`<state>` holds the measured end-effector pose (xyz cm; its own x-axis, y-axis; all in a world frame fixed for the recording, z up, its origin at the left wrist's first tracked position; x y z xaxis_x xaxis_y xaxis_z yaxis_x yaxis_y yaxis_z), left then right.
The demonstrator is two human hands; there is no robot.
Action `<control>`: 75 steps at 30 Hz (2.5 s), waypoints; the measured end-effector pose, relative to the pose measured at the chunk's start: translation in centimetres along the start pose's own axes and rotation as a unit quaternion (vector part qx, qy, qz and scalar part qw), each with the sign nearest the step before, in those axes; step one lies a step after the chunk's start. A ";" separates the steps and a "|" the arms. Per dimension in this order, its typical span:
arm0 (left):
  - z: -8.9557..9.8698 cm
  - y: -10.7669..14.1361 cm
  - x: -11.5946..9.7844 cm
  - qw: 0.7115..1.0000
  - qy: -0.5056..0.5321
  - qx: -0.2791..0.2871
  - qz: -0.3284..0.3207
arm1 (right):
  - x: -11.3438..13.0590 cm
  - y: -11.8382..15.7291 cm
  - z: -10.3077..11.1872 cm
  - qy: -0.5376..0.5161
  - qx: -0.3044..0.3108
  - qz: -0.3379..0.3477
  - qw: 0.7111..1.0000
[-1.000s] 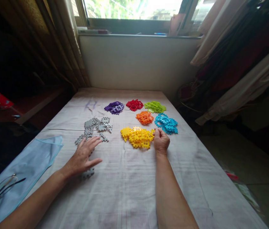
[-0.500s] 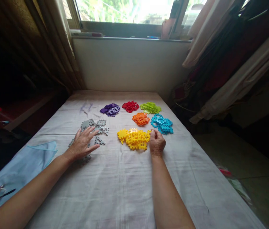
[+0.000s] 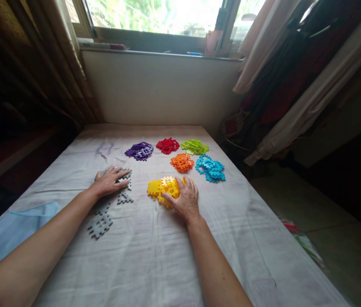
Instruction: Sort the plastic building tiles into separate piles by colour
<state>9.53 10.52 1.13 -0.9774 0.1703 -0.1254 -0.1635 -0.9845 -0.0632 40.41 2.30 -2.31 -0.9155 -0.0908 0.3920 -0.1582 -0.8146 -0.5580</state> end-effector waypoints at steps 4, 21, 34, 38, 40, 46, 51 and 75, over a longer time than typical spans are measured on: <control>0.8 1.5 0.9 1.000 -0.002 0.012 0.019 | 2.0 -0.4 -0.8 -0.004 -0.003 0.004 1.000; -2.3 3.1 -9.8 0.998 -0.050 -0.032 0.012 | 6.6 -5.4 -6.6 -0.084 0.003 0.006 0.996; -2.3 -2.3 -8.3 0.998 -0.010 -0.040 0.047 | 7.5 -10.4 -10.5 -0.122 0.023 0.006 0.992; -2.2 -2.6 -8.0 0.998 0.016 -0.032 0.053 | 7.4 -10.5 -9.8 -0.125 -0.007 0.006 0.992; -1.7 -2.2 -7.7 0.998 0.018 -0.029 0.056 | 7.4 -10.1 -9.0 -0.119 -0.027 0.009 0.992; 0.8 0.7 -1.3 0.994 -0.028 -0.082 0.062 | 7.6 -6.6 -6.0 -0.112 -0.077 0.031 0.990; 0.5 3.1 6.5 0.988 0.012 -0.076 0.133 | 8.3 -2.6 -3.7 -0.151 -0.052 0.090 0.983; -1.0 11.1 0.0 0.743 0.629 -0.132 0.184 | 9.0 6.2 2.5 -0.232 0.050 0.091 0.967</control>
<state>7.89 -0.42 -0.54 -0.0224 -0.0414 -0.9989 0.2785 -0.9599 0.0336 32.14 -5.04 -0.42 -0.6559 -0.4660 0.5939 0.0466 -0.8102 -0.5843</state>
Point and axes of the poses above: each hand's wrist, its own y-axis away from the middle knuckle, its own z-axis out of the back of the hand, x = y × z, the point moved 5 cm from there along -y, towards the middle knuckle, and after that the axes turned 12 degrees about -x, right-handed, at the moved point
